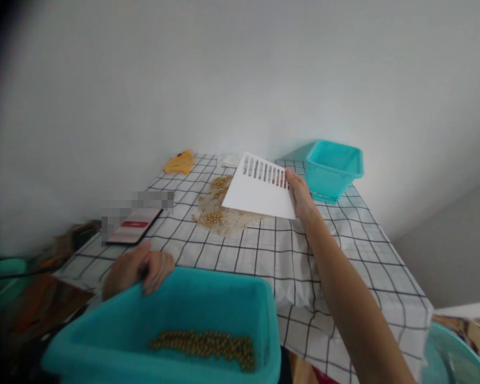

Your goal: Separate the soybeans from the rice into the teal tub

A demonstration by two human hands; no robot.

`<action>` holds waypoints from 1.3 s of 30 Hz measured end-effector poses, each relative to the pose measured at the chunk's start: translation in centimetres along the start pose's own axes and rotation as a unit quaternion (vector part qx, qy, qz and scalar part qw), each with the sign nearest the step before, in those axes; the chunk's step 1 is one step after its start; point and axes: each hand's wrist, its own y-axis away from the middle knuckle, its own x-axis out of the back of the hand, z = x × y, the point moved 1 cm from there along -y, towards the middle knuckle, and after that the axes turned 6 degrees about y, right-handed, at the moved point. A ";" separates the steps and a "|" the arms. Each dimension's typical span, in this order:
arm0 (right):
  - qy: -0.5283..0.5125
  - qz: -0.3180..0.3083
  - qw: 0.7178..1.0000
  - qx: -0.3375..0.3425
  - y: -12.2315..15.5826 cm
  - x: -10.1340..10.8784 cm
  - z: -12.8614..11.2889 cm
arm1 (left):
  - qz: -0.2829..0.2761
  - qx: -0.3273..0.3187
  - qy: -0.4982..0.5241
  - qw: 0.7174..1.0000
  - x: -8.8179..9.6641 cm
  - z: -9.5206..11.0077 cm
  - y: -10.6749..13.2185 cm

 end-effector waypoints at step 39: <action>-0.090 0.105 0.990 -0.029 -0.7 0.2 1.8 | -0.089 -0.144 -0.084 0.982 -1.1 0.7 1.6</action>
